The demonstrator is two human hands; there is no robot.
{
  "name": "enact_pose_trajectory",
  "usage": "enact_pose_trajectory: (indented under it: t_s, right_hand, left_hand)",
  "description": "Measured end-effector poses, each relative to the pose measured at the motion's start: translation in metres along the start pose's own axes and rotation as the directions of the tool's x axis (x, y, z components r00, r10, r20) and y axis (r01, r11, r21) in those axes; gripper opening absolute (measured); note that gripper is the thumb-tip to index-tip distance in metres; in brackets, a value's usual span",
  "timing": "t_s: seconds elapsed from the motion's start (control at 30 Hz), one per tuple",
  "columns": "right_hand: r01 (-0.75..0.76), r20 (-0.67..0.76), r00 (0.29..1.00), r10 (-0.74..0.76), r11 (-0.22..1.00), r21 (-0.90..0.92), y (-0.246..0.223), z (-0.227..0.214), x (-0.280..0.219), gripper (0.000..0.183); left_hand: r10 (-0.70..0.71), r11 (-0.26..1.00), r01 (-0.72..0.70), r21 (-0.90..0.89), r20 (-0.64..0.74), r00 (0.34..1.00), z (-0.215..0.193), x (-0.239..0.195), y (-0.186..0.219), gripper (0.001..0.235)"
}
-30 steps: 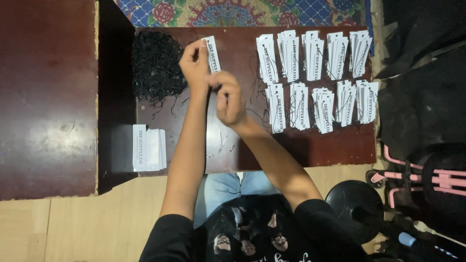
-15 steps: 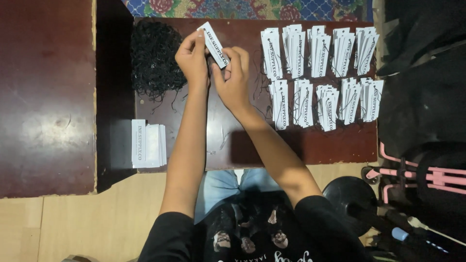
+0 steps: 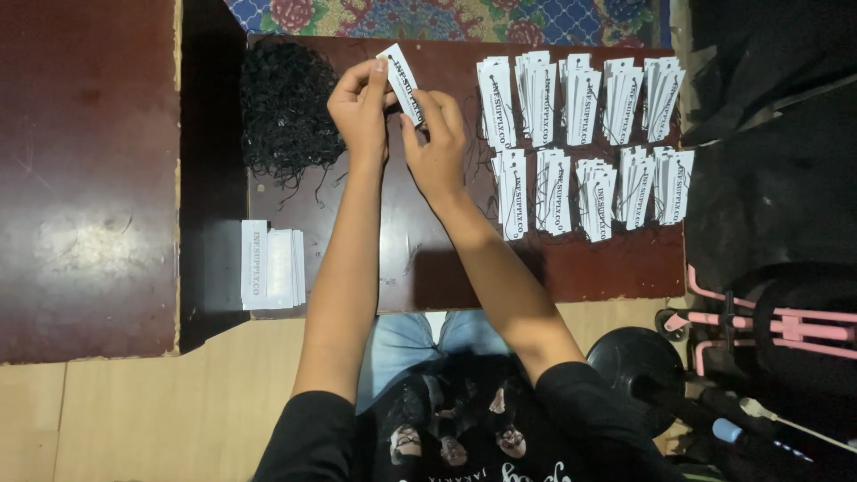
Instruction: The person threads black strings through white rectangular tags and places them in neat rows on a wooden table. The person repeats this process for multiple tags, organizing them into aligned columns.
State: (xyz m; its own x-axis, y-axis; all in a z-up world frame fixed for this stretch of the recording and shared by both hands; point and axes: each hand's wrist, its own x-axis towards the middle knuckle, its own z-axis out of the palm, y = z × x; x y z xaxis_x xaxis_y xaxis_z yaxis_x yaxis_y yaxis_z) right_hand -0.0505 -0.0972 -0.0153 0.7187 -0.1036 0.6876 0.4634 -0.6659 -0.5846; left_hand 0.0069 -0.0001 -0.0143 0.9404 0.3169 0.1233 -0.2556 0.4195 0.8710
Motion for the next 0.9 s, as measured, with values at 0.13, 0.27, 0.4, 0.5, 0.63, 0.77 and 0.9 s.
enact_pose_trajectory:
  t_s: [0.13, 0.27, 0.4, 0.5, 0.63, 0.77, 0.9]
  right_hand:
    - [-0.008, -0.045, 0.999, 0.009, 1.0, 0.021, -0.01, -0.007, 0.003, 0.027]
    - [-0.013, -0.104, 0.995, 0.009, 0.999, -0.043, -0.043, -0.037, 0.016, 0.023]
    - [-0.082, -0.133, 0.988, 0.084, 0.996, 0.02, -0.068, -0.083, 0.017, 0.024]
    - [-0.04, -0.193, 0.98, 0.053, 0.997, 0.071, -0.08, -0.134, 0.019, 0.019]
    - [-0.1, -0.217, 0.969, 0.121, 0.99, 0.102, -0.074, -0.216, 0.009, 0.026]
    - [-0.129, -0.293, 0.953, 0.071, 0.975, -0.181, -0.047, -0.28, -0.014, 0.019]
    - [-0.21, -0.187, 0.973, 0.137, 0.862, -0.461, -0.029, -0.306, -0.045, 0.026]
  left_hand:
    - [0.022, 0.998, -0.017, -0.067, 0.08, 0.997, -0.006, 0.011, -0.013, 0.023]
    - [-0.161, 0.97, 0.175, -0.171, 0.091, 0.983, 0.001, 0.015, 0.001, 0.055]
    - [-0.096, 0.987, 0.121, -0.108, 0.213, 0.972, -0.003, 0.014, -0.006, 0.048]
    - [-0.062, 0.998, 0.063, 0.003, 0.245, 0.968, -0.003, 0.014, -0.005, 0.045]
    - [-0.051, 0.998, 0.056, -0.011, 0.262, 0.964, -0.002, 0.011, -0.002, 0.042]
    - [-0.096, 0.994, 0.106, -0.036, 0.204, 0.974, -0.004, 0.015, -0.005, 0.044]
    - [-0.14, 0.977, 0.165, -0.132, 0.184, 0.973, -0.004, 0.013, 0.001, 0.043]
